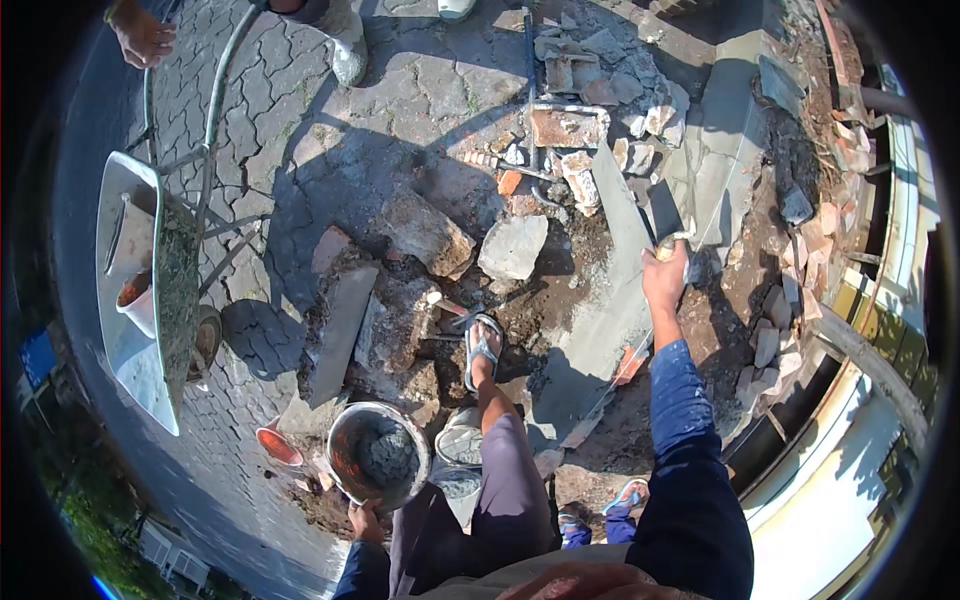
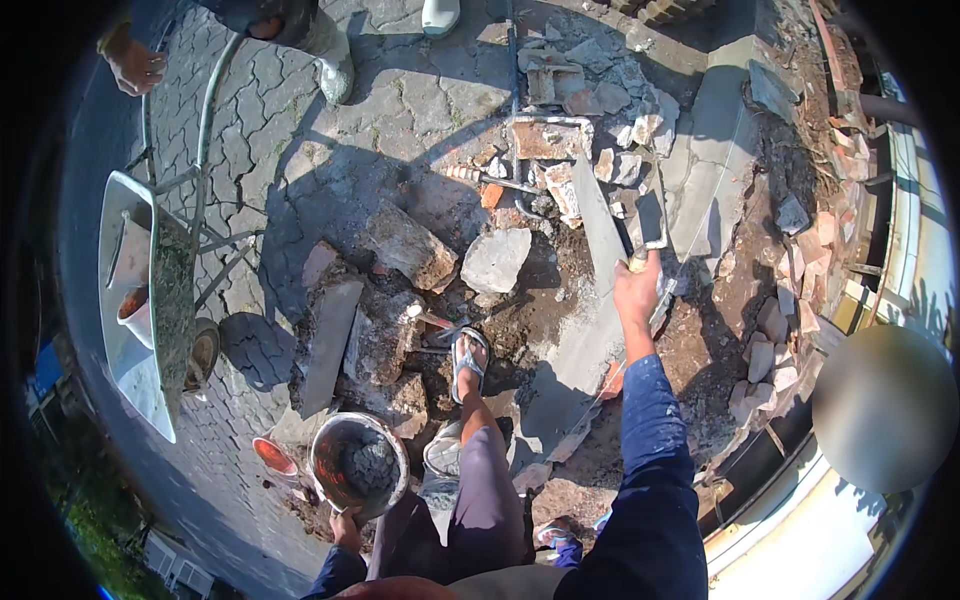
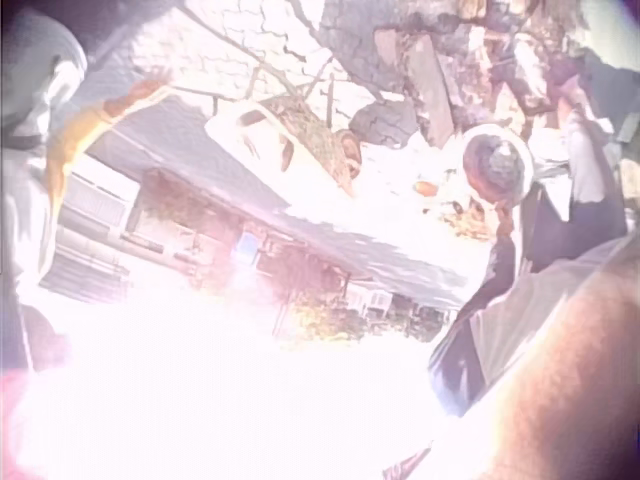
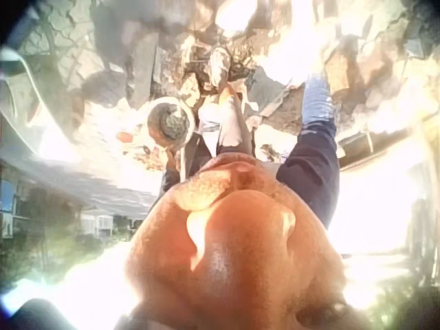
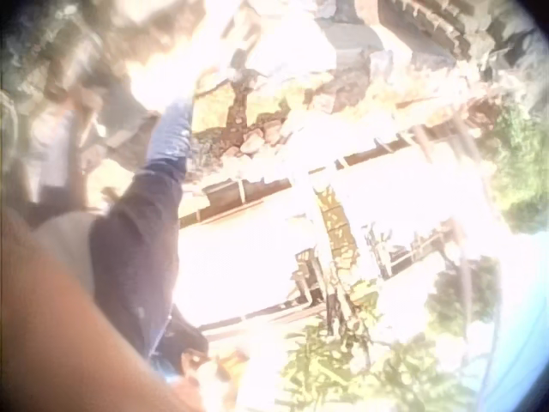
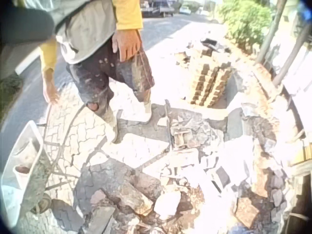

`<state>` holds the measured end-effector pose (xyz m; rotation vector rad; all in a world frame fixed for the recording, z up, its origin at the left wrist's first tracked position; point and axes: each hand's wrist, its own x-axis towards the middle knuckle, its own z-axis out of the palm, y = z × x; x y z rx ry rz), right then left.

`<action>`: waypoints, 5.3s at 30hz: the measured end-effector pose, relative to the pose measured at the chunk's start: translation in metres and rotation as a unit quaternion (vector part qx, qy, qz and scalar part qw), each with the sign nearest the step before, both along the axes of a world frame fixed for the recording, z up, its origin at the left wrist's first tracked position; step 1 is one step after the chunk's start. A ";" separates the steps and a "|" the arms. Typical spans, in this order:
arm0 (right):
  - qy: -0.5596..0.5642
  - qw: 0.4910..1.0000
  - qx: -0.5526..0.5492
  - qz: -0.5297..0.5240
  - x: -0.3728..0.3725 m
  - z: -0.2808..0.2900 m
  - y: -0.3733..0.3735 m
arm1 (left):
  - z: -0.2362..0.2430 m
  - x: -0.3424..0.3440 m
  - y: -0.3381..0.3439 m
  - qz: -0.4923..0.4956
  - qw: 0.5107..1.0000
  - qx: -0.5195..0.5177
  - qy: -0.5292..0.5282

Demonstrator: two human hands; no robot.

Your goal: The person applies and smooths cement onto a brick wall using a trowel, carries a bucket of cement and a plaster float along the wall, and spreads more cement over the wall surface.

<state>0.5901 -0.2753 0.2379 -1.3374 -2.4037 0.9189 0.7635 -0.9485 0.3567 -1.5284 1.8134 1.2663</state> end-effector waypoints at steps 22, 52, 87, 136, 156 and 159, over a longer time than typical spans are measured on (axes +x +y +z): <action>-0.289 0.869 0.155 0.372 0.299 0.319 -0.451 | 0.176 0.166 -0.342 0.310 0.922 0.040 0.228; -0.269 0.511 0.209 0.789 0.073 0.264 -1.089 | 0.073 0.643 -0.438 0.176 0.970 -0.064 -0.153; -0.077 -0.100 0.443 0.888 0.474 0.295 -2.187 | 0.095 0.568 -0.792 0.882 0.471 -0.021 -0.013; 0.221 -0.877 0.307 0.296 1.488 0.276 -1.992 | 0.110 0.738 -1.512 0.815 -0.507 -0.268 0.084; 0.084 -0.961 0.253 0.080 1.441 0.234 -1.916 | 0.179 0.894 -1.335 0.325 -0.944 -0.023 -0.046; 0.206 -0.915 0.335 0.092 1.519 0.223 -1.949 | 0.164 0.896 -1.336 0.348 -0.936 -0.053 -0.013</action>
